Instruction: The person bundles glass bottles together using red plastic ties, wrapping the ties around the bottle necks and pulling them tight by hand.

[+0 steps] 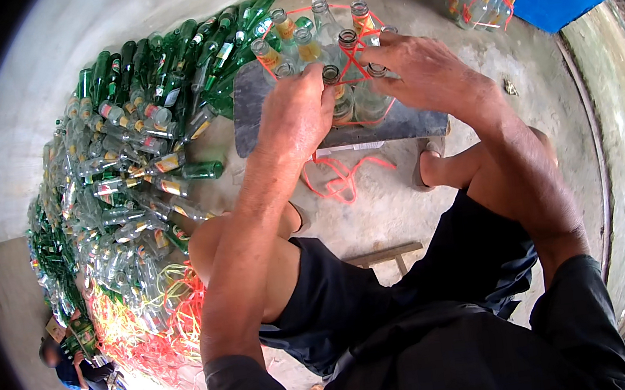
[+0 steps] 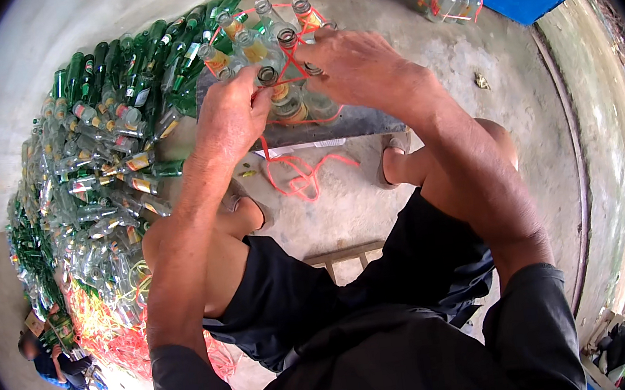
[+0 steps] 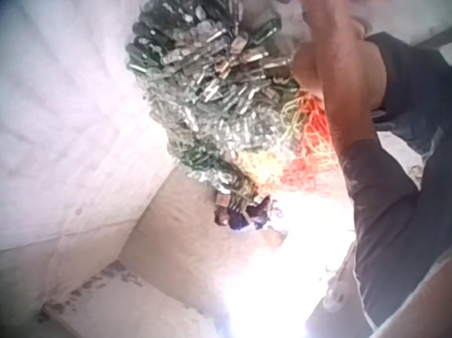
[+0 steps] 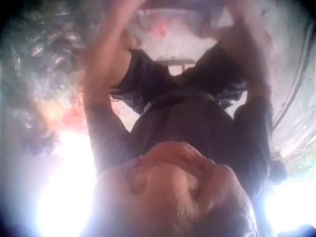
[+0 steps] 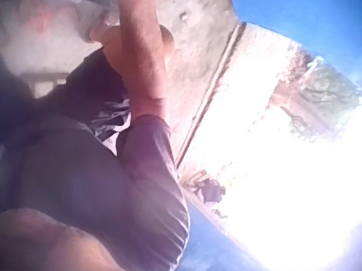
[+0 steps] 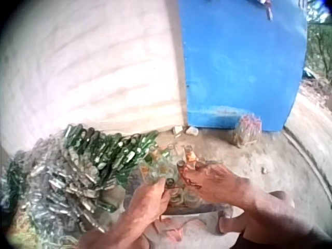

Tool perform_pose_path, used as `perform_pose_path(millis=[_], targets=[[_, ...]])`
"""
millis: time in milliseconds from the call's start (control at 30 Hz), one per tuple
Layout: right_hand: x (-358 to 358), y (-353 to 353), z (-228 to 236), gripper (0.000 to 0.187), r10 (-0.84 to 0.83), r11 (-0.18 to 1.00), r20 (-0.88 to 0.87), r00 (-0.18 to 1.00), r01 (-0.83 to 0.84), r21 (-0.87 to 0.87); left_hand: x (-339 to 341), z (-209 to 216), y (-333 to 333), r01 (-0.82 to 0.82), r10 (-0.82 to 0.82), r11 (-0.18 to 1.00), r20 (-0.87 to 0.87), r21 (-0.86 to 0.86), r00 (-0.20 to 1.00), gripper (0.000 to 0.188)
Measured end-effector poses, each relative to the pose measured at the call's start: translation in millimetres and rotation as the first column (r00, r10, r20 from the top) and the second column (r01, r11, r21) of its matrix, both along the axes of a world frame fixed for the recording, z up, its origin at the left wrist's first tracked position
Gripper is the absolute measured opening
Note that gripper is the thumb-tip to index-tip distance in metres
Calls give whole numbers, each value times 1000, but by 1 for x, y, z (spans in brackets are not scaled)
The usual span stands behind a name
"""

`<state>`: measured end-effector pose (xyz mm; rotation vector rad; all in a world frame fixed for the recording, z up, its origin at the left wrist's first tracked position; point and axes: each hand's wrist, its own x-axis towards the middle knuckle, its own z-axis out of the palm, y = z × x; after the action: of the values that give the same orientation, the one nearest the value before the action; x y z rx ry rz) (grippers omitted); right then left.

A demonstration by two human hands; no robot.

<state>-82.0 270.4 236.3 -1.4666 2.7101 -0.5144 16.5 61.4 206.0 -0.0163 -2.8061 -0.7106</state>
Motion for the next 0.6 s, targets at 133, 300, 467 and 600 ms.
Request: perform_pose_path(millis=[133,300,467,600], targets=[[-6,-1,-5,16,17,1000,-31,999,-17,7,-8,17,-5,128,-131,967,0,-219,991,17],[-10,-3,-12,19,29,998,-25,999,-30,-51,-23,40,-12,337,-326,822,107,-459,939,10],[-8,-3,-13,16,9,1000,-3,1000,-9,-17,-38,60,-8,456,-417,688,207,-564,885,5],[-10,0,-21,16,27,999,-44,999,-28,-21,-53,75,-7,581,-488,595,326,-555,810,7]])
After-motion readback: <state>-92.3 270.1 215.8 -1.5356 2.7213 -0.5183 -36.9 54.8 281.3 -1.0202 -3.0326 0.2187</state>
